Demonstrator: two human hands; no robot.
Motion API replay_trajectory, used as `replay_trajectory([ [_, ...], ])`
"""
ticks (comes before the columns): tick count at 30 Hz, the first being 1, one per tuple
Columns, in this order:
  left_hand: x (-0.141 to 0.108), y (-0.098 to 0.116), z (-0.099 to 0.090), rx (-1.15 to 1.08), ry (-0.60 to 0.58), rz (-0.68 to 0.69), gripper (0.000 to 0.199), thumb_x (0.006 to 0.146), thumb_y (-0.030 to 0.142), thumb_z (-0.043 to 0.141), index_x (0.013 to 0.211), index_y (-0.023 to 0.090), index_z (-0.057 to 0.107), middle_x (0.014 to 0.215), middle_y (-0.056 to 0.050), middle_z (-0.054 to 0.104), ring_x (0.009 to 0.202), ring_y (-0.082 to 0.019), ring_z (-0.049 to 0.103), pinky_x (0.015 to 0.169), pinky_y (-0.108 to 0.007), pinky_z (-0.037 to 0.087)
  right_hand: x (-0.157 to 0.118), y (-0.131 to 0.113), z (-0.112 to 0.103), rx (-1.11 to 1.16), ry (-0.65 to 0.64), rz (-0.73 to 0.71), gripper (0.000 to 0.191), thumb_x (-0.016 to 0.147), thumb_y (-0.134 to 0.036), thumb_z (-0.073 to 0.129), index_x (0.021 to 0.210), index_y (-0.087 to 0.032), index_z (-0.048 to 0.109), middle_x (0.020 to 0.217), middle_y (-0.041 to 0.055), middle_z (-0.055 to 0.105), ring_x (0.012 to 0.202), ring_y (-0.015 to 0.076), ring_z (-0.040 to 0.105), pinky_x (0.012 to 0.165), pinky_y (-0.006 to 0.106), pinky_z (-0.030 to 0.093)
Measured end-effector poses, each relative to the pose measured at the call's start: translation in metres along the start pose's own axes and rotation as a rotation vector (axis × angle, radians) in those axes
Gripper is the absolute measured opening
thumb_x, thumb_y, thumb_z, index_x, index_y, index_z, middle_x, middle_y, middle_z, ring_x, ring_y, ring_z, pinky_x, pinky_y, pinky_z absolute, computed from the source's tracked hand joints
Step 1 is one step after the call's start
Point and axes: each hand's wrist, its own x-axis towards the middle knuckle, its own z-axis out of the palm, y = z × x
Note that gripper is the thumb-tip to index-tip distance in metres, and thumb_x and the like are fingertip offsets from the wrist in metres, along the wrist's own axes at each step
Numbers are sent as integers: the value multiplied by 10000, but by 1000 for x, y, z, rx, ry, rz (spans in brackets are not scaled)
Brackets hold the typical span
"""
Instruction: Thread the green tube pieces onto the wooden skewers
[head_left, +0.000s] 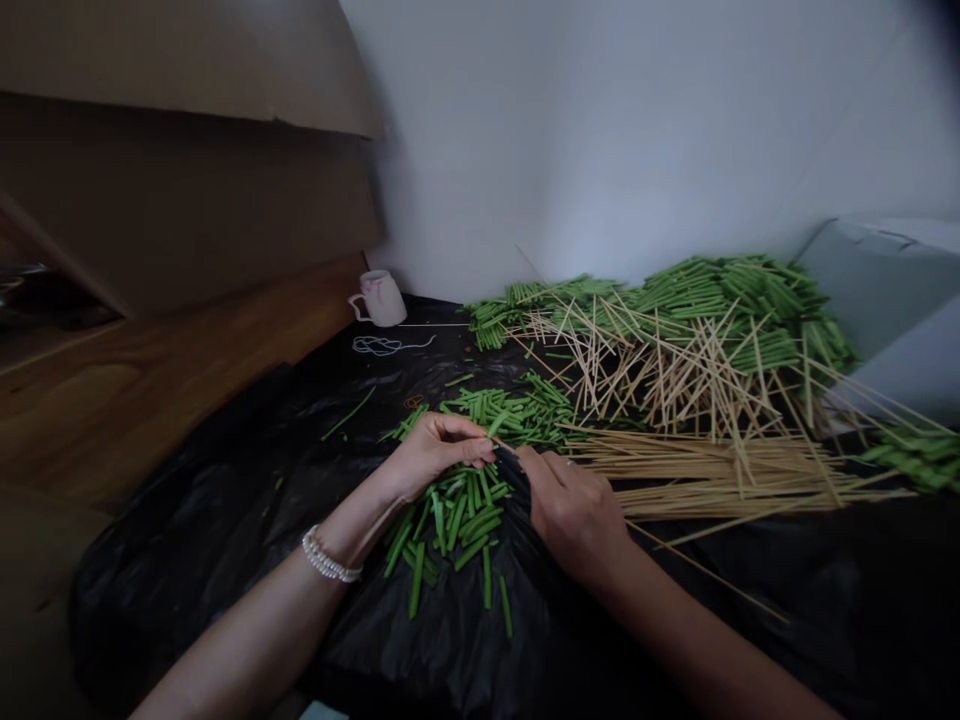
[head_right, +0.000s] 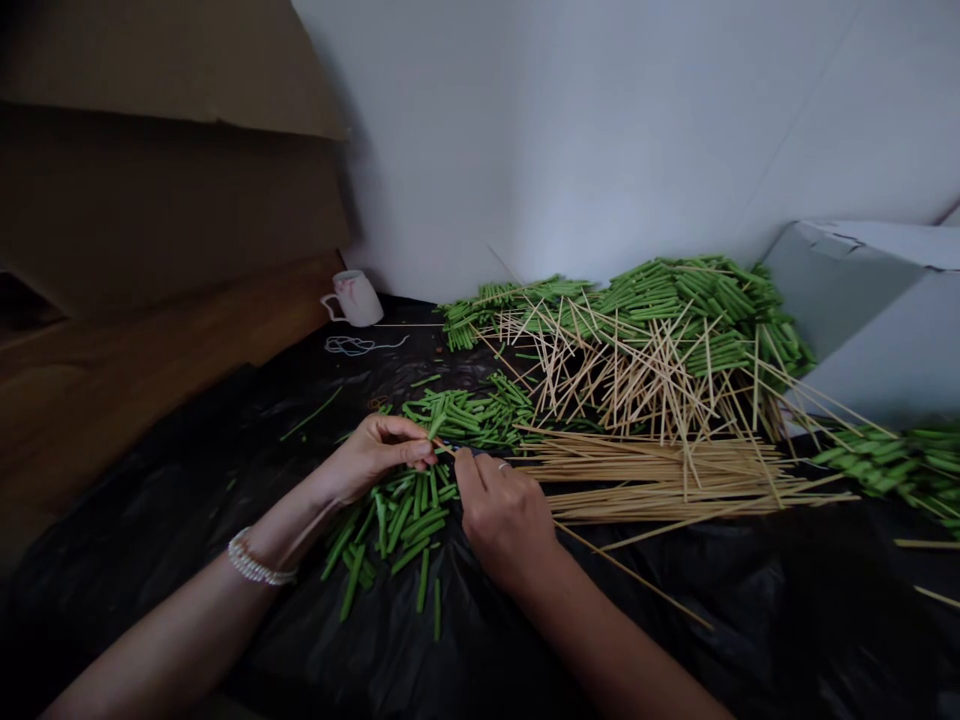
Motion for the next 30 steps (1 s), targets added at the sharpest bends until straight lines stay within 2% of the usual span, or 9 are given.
replay_trajectory([
  [6, 0, -3, 6, -95, 64, 93, 192, 701, 306, 788, 810, 151, 756, 773, -52, 748, 682, -127, 649, 673, -228, 491, 2, 1, 0, 7, 2, 16, 281, 910, -105, 432, 1124, -110, 613, 727, 23, 628, 619, 116, 564, 559, 263, 344],
  [11, 1, -3, 5, -275, 130, 2, 231, 586, 267, 863, 733, 141, 735, 674, -19, 712, 600, -101, 621, 632, -221, 487, -3, 4, -1, -28, 13, 20, 273, 899, -115, 454, 1107, -123, 630, 679, 4, 611, 578, 113, 545, 550, 275, 330],
  [16, 1, 0, -1, -296, 88, -6, 217, 572, 272, 867, 659, 135, 723, 624, -13, 688, 595, -97, 609, 645, -219, 489, 0, 1, -5, -18, 35, -6, 257, 901, -105, 432, 1048, -106, 642, 667, 5, 593, 553, 121, 524, 546, 286, 322],
  [25, 1, 3, 15, -25, 1, 48, 214, 587, 283, 850, 727, 154, 754, 720, -41, 729, 646, -143, 645, 681, -268, 518, 6, -4, -5, -15, 27, -9, 260, 916, -106, 405, 1042, -116, 632, 669, 10, 598, 550, 109, 513, 538, 268, 305],
  [28, 2, 10, 5, 119, 1, 144, 256, 638, 305, 817, 844, 163, 763, 901, -71, 750, 809, -194, 678, 771, -300, 526, 4, 5, -7, -65, 60, -5, 262, 914, -108, 426, 1066, -122, 639, 663, 4, 602, 545, 107, 505, 543, 272, 303],
  [30, 3, 11, -7, 225, 96, 206, 270, 703, 343, 767, 902, 161, 756, 958, -80, 746, 871, -213, 673, 804, -315, 514, 2, 12, -9, -95, 83, 7, 255, 907, -112, 454, 1071, -130, 647, 665, 3, 613, 555, 110, 509, 552, 274, 303],
])
